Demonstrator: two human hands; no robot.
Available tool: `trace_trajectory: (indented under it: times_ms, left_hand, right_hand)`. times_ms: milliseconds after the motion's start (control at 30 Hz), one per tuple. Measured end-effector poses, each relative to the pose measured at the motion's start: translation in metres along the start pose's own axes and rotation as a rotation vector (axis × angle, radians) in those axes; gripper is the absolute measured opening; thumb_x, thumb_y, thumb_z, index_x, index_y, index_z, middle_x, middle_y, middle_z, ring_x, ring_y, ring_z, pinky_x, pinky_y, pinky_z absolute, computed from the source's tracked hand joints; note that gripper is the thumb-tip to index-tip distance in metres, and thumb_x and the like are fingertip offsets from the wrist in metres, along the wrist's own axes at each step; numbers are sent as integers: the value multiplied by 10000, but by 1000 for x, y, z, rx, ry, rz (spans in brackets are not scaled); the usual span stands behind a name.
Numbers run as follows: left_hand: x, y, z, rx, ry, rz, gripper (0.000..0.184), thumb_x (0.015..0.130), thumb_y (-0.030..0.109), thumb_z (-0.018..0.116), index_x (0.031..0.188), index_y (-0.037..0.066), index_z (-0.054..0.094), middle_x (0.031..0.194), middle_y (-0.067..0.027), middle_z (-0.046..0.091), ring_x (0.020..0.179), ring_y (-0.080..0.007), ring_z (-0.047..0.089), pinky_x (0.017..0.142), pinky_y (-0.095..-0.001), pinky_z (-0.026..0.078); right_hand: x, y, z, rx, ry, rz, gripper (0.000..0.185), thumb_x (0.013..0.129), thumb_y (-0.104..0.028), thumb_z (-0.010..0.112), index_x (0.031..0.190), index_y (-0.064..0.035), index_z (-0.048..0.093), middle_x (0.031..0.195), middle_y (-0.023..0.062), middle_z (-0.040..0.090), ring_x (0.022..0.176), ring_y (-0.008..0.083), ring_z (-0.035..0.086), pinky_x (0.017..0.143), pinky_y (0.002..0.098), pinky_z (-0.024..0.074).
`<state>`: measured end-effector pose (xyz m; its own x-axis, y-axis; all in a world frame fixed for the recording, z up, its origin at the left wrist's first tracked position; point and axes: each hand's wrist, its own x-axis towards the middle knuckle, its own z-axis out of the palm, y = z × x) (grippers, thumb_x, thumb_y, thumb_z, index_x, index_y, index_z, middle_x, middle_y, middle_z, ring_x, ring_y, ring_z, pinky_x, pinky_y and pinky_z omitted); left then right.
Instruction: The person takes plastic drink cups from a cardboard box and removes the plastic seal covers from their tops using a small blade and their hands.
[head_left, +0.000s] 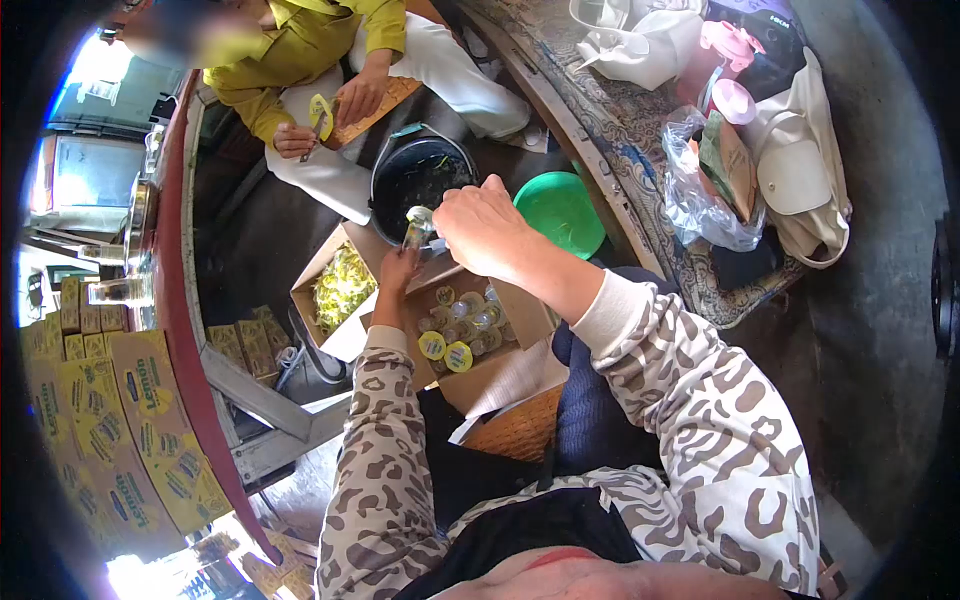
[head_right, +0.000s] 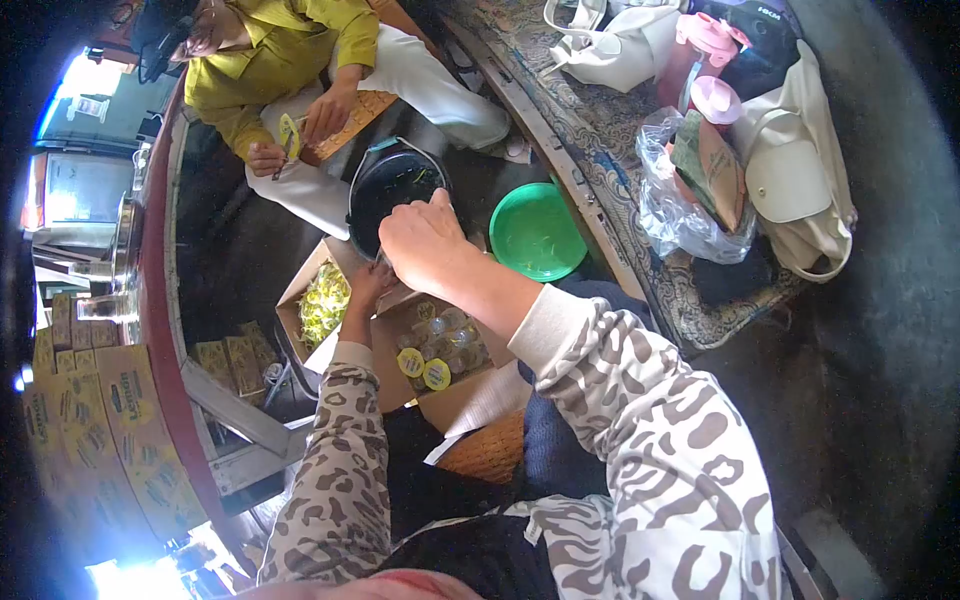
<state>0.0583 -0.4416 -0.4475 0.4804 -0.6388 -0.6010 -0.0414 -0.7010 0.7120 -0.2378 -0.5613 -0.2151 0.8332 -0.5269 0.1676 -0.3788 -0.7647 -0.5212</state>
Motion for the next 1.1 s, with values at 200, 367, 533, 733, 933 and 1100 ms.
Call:
trace_trajectory:
  times_ms: [200,367,533,733,933,1100]
  left_hand:
    - [-94,28,0,-513,17,94,383,975,308,653,1276,96,548,1143,-23,609,1067,-164,572,981,-430,474]
    - [-165,49,-18,-556,-128,236,583,951,158,672,1441,74,365,1297,-106,549,1217,-279,573,1059,-459,479]
    - [-240,61,-16,-445,-98,264,668,816,-32,717,1404,71,415,1242,-69,587,1176,-216,595,994,-353,504]
    - [-252,40,-11,-377,-48,453,632,819,-44,719,1390,32,459,1240,-76,606,1179,-205,597,1010,-355,492]
    - [-277,82,-1,-126,53,563,615,800,69,813,1320,3,492,1158,-67,625,1080,-150,601,927,-319,511]
    - [-273,80,-5,-300,183,662,624,776,112,841,1274,3,481,1134,-98,636,1069,-162,611,920,-322,506]
  right_hand:
    - [0,3,2,-13,66,20,46,782,-91,691,794,-101,734,888,89,686,895,283,678,783,466,401]
    - [0,-2,-5,61,194,47,37,819,-135,716,805,-102,724,853,66,666,881,274,662,787,458,428]
    - [-2,-19,-6,245,353,-156,40,818,-110,741,849,-100,718,846,46,652,853,250,650,767,391,417]
    - [-12,-60,0,260,367,-407,73,824,-104,725,878,-150,706,863,-11,600,868,201,602,826,385,411]
    - [-17,-75,8,125,370,-496,108,805,-96,737,890,-159,718,867,-25,583,848,188,573,831,378,416]
    - [-19,-81,3,25,363,-521,147,787,-69,737,905,-156,728,842,-27,581,829,192,565,804,367,424]
